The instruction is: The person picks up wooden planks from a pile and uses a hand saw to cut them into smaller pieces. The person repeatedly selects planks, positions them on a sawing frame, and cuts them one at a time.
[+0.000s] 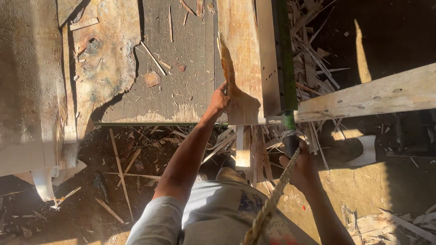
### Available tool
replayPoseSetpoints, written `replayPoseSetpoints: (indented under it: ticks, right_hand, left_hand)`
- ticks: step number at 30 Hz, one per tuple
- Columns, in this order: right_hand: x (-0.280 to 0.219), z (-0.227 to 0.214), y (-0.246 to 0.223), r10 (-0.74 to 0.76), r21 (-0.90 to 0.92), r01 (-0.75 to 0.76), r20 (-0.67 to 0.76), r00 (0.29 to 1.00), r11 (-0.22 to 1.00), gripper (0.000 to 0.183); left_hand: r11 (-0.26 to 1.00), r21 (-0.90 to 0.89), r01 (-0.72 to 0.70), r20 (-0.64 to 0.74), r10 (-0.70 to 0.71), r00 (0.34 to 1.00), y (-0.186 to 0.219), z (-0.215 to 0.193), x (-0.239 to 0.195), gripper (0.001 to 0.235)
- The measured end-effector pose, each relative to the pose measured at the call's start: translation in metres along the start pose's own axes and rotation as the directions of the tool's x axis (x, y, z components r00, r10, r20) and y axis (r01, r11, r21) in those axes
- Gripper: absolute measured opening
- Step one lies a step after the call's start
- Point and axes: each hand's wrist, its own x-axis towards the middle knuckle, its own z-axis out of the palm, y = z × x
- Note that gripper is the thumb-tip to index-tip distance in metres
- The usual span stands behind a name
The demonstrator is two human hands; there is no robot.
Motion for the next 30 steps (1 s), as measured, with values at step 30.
replayPoseSetpoints:
  ticks: [30]
  right_hand:
    - [0.02,0.094,0.028,0.278,-0.093,-0.275,0.015,0.961,0.957,0.062]
  left_hand:
    - [0.428,0.867,0.255,-0.23,-0.109,0.967,0.155,-0.029,-0.207,0.117]
